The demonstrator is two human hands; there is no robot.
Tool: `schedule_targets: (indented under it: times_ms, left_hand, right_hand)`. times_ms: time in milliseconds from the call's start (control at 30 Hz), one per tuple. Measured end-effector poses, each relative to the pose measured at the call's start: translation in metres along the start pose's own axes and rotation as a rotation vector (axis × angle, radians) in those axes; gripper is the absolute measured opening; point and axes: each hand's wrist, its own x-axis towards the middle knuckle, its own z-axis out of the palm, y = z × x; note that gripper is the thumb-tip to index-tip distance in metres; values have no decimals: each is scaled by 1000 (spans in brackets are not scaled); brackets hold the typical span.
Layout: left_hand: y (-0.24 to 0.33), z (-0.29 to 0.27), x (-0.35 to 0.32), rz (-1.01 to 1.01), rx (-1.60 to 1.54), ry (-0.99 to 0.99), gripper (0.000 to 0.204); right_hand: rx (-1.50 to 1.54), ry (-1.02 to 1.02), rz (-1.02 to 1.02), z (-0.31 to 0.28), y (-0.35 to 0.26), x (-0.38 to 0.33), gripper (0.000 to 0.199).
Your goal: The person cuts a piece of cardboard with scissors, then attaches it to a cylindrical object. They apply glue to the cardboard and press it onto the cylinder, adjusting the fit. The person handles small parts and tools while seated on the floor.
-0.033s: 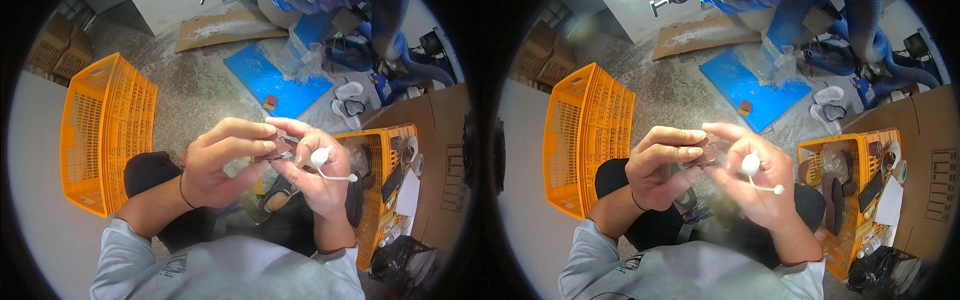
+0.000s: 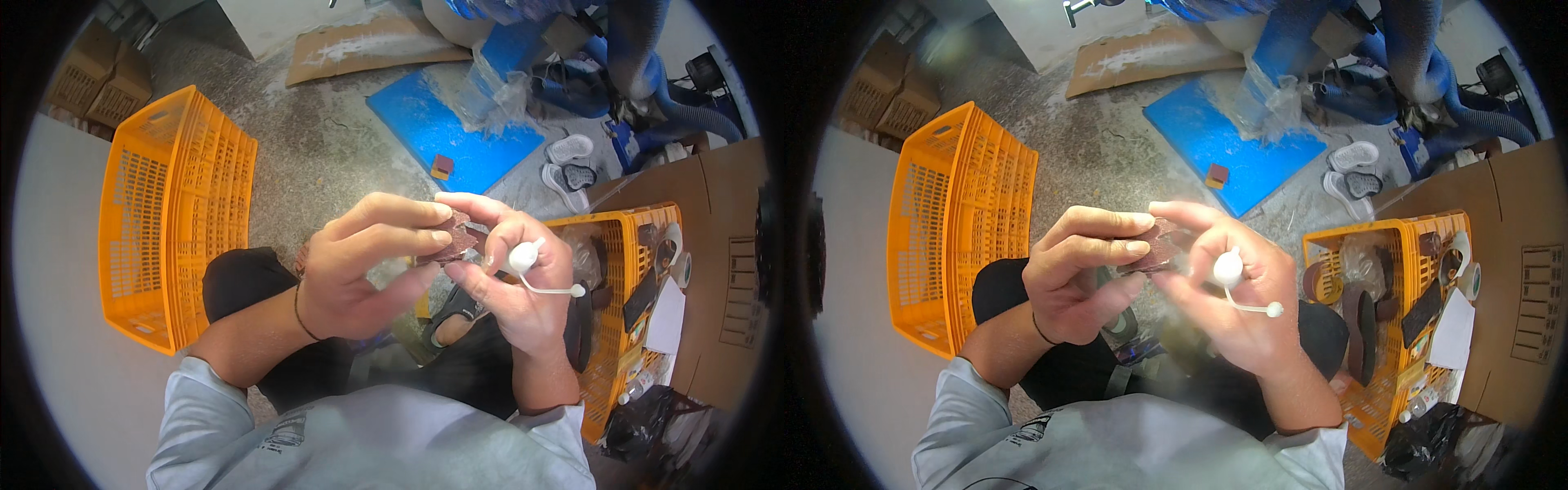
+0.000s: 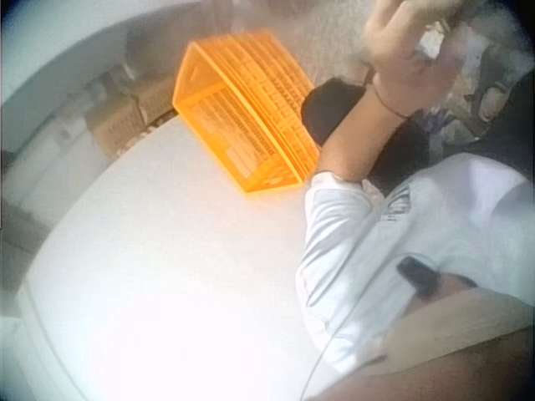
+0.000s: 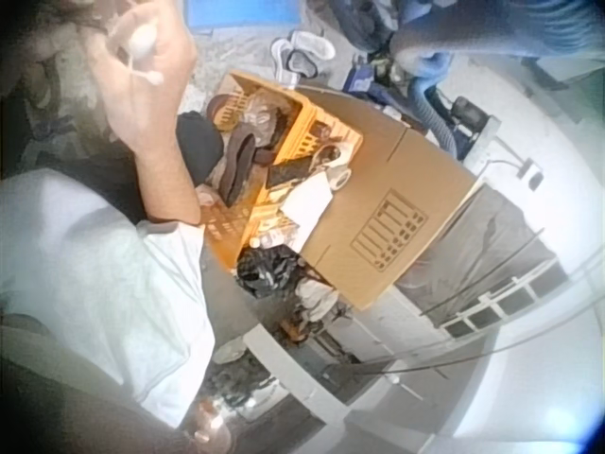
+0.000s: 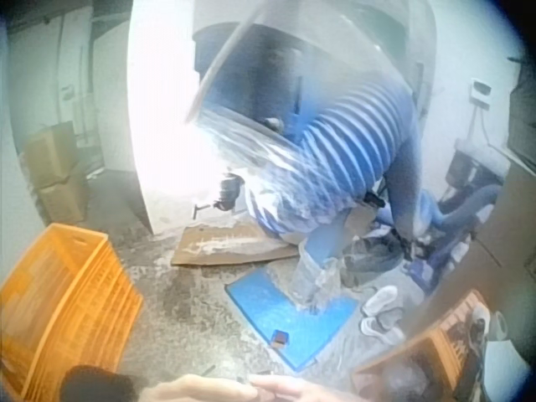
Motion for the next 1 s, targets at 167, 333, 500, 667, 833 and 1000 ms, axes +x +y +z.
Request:
schedule_targets:
  times_ms: [167,333,500,667,833,1000]
  left_hand:
    - [1,-2,0,-2,-10,-9,31]
    - [0,-3,0,10,-24,-5,31]
    - [3,-2,1,23,-33,14,30]
    - [5,-2,2,55,-9,22,29]
    - [3,-2,2,80,-36,35,28]
    - [1,0,2,74,-22,31,28]
  right_hand:
    - [22,0,-15,2,-1,1,30]
    - [54,8,-5,3,-1,0,30]
    - [78,4,-24,4,-1,1,30]
    - [13,29,-30,5,-3,0,29]
    - [-36,17,-45,4,-4,1,30]
    - [-151,-32,-94,1,-4,2,33]
